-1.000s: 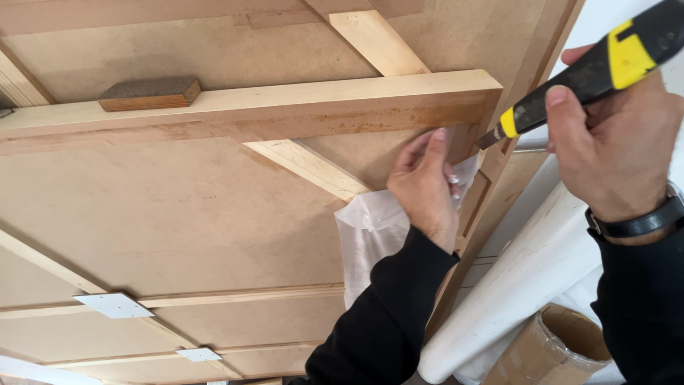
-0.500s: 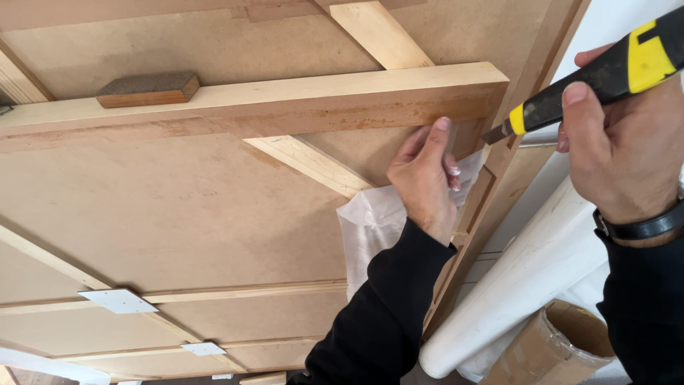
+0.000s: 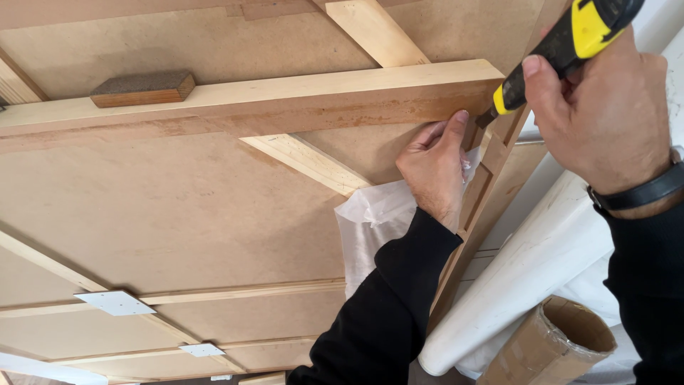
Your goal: Assembling and cleaning a wooden art frame by cutting protective materials, sanding edges, and wiping surfaces.
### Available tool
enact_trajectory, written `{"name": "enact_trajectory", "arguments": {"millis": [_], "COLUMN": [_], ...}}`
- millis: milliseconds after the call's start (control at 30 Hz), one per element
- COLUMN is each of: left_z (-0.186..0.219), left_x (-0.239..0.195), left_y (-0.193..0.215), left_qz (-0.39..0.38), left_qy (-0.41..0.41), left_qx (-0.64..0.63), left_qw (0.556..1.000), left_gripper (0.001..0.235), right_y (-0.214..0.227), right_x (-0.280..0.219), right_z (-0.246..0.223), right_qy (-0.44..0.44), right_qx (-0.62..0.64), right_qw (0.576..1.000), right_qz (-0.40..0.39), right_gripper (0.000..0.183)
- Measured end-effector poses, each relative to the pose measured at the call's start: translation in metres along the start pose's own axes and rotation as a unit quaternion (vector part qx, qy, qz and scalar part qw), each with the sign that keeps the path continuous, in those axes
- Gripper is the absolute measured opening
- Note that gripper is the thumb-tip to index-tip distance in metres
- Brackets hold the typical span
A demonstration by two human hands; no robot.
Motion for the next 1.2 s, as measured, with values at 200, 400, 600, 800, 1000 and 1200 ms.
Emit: {"name": "enact_trajectory", "arguments": {"millis": [200, 400, 600, 800, 1000, 1200], "left_z": [-0.002, 0.002, 0.001, -0.001, -0.001, -0.002], "left_x": [0.001, 0.001, 0.001, 0.001, 0.001, 0.002], "left_y": [0.000, -0.001, -0.001, -0.001, 0.000, 0.001], "left_qz": [0.000, -0.011, -0.011, -0.009, -0.006, -0.009], "left_qy": [-0.020, -0.035, -0.049, -0.047, -0.037, -0.049], "left_qx": [-0.018, 0.001, 0.003, 0.005, -0.006, -0.005], "left_qw": [1.000, 0.999, 0.999, 0.999, 0.999, 0.999], "left_gripper": [0.016, 0.015, 0.016, 0.017, 0.017, 0.016], "right_y": [-0.003, -0.007, -0.013, -0.013, -0.019, -0.020], "right_x": [0.005, 0.013, 0.020, 0.024, 0.031, 0.032], "right_z": [0.005, 0.015, 0.023, 0.015, 0.018, 0.017], "right_qy": [0.031, 0.001, -0.025, 0.056, 0.047, 0.016], "right_qx": [-0.063, -0.092, -0.116, -0.183, -0.199, -0.214], "right_qw": [0.997, 0.996, 0.993, 0.979, 0.978, 0.977], "right_qz": [0.022, 0.009, -0.001, 0.063, 0.046, 0.022], "right_gripper": [0.026, 0.024, 0.031, 0.025, 0.020, 0.029]}}
Point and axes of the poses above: each hand's wrist, its own x-axis towards the middle knuckle, its own y-axis out of the back of the hand, z = x × y, the point moved 7 cm from there along x, towards the middle knuckle, and after that the axes turned 12 degrees about -y, right-handed, at the moved point
